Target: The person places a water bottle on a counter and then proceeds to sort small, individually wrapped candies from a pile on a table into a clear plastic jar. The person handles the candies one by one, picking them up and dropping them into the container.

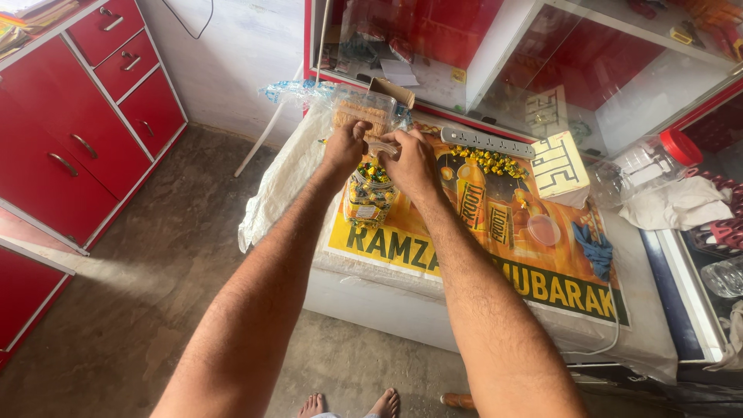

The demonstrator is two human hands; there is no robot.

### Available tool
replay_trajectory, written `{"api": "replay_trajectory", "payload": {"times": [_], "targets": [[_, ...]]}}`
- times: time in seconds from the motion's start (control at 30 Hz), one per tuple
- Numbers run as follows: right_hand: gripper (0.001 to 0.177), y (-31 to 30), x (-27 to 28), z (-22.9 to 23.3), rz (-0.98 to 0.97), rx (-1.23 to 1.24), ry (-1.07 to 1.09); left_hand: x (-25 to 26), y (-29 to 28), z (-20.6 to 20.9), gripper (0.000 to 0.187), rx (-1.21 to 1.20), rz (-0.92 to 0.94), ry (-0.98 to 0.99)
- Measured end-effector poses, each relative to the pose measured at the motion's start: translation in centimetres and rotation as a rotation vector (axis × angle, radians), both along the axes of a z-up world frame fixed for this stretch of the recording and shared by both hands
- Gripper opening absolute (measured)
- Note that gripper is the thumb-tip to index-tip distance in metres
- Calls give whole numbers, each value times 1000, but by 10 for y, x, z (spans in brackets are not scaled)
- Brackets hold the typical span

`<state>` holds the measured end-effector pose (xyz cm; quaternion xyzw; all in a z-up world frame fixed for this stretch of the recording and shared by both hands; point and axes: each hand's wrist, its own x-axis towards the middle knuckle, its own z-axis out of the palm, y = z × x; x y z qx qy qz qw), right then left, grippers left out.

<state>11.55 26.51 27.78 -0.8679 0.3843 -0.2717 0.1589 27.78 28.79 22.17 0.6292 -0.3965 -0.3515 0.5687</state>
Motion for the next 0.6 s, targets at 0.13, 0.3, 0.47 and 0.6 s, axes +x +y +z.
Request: {"api": "replay_trajectory", "payload": {"times": [0.13, 0.3, 0.47, 0.6], "targets": [[27, -1, 7, -2, 105, -5, -128, 7, 0, 1, 50, -29, -104, 95], [24, -11, 17, 4, 194, 141, -134, 8, -5, 0, 56, -77, -169, 97], [22, -7, 13, 19, 111, 438, -89, 3, 1, 16, 65, -17, -244, 19], [15, -9, 11, 18, 149, 427, -123, -5, 13, 33, 66, 79, -247, 113]]}}
